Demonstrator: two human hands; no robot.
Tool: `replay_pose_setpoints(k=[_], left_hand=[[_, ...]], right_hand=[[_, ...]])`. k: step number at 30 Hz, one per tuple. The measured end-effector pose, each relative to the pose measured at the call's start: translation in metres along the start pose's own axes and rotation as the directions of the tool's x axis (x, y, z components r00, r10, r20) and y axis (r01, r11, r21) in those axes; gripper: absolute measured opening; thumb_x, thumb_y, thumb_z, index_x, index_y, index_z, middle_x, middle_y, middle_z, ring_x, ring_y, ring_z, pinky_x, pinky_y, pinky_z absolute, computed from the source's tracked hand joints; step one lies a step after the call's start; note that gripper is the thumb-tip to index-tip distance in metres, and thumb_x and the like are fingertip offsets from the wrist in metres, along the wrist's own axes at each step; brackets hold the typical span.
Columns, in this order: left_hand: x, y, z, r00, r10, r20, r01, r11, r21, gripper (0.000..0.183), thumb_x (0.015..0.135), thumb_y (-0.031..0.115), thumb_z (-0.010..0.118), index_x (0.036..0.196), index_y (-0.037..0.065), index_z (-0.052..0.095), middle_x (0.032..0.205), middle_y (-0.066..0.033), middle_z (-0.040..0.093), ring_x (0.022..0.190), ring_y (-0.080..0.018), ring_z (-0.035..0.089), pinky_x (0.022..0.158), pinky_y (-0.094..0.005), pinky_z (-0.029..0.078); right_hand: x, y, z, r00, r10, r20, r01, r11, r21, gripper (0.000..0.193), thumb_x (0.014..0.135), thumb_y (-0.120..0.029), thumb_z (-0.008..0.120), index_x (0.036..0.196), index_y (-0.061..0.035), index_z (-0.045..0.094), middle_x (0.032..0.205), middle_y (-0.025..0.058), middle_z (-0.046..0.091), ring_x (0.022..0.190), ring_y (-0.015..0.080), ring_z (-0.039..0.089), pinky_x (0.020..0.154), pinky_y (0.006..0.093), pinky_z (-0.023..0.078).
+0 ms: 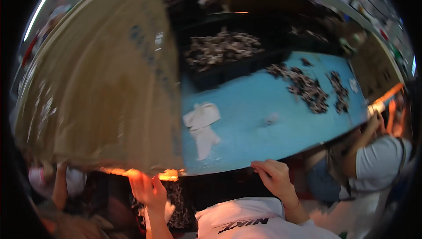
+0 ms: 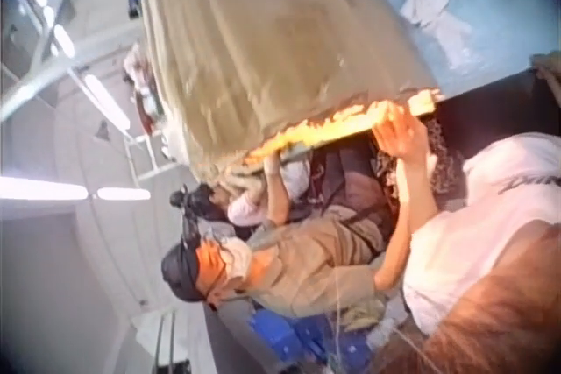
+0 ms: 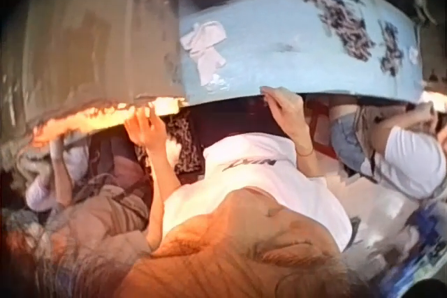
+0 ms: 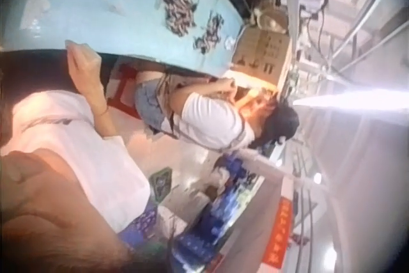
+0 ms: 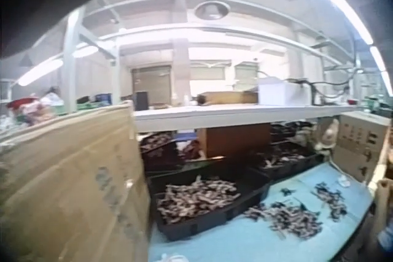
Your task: The person assembles small plastic toy parts by applying glue from a glue dispenser and joining the components together.
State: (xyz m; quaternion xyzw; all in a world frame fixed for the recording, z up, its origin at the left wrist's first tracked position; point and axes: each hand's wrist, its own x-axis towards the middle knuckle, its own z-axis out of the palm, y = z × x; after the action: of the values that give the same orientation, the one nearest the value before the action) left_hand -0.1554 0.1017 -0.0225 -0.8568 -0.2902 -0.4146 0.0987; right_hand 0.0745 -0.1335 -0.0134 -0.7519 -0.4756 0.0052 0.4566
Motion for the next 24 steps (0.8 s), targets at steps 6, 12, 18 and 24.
replay_pose_setpoints(k=[6, 12, 18, 24], left_hand=[[0.004, 0.103, 0.016, 0.959, 0.250, 0.133, -0.120, 0.784, -0.609, 0.020, 0.071, 0.008, 0.070, 0.089, 0.002, 0.066, 0.080, -0.0081, 0.060, 0.069, -0.0250, 0.057, 0.062, -0.0339, 0.046], [0.022, 0.159, 0.082, 0.921, 0.303, 0.245, -0.052, 0.719, -0.694, 0.020, 0.071, 0.003, 0.066, 0.091, 0.000, 0.062, 0.081, -0.0098, 0.058, 0.075, -0.0301, 0.054, 0.066, -0.0373, 0.046], [0.027, 0.174, 0.097, 0.895, 0.294, 0.335, -0.028, 0.786, -0.618, 0.027, 0.068, 0.002, 0.067, 0.094, 0.001, 0.063, 0.092, -0.0126, 0.057, 0.088, -0.0328, 0.053, 0.076, -0.0418, 0.044], [0.025, 0.182, 0.079, 0.934, 0.229, 0.274, 0.045, 0.687, -0.726, 0.023, 0.070, -0.002, 0.065, 0.092, 0.001, 0.064, 0.091, -0.0108, 0.060, 0.086, -0.0303, 0.056, 0.073, -0.0385, 0.046]], right_hand=[[0.010, 0.040, -0.037, 0.986, 0.043, -0.159, -0.046, 0.999, -0.011, 0.016, 0.078, 0.002, 0.059, 0.093, -0.0015, 0.063, 0.072, 0.0112, 0.064, 0.061, 0.0226, 0.062, 0.052, 0.0306, 0.047], [0.050, 0.122, -0.081, 0.910, 0.212, -0.355, -0.254, 0.964, -0.077, 0.015, 0.081, -0.003, 0.057, 0.095, -0.0003, 0.063, 0.076, 0.0119, 0.065, 0.065, 0.0223, 0.064, 0.058, 0.0312, 0.049], [0.122, 0.180, -0.089, 0.950, -0.149, -0.276, -0.042, 0.810, -0.584, 0.024, 0.074, -0.008, 0.064, 0.098, -0.0040, 0.061, 0.094, 0.0123, 0.058, 0.090, 0.0269, 0.057, 0.067, 0.0404, 0.050], [0.127, 0.217, -0.086, 0.993, -0.042, -0.107, -0.066, 0.556, -0.828, 0.024, 0.070, -0.008, 0.065, 0.093, -0.0060, 0.058, 0.080, 0.0117, 0.053, 0.080, 0.0284, 0.059, 0.062, 0.0402, 0.050]])
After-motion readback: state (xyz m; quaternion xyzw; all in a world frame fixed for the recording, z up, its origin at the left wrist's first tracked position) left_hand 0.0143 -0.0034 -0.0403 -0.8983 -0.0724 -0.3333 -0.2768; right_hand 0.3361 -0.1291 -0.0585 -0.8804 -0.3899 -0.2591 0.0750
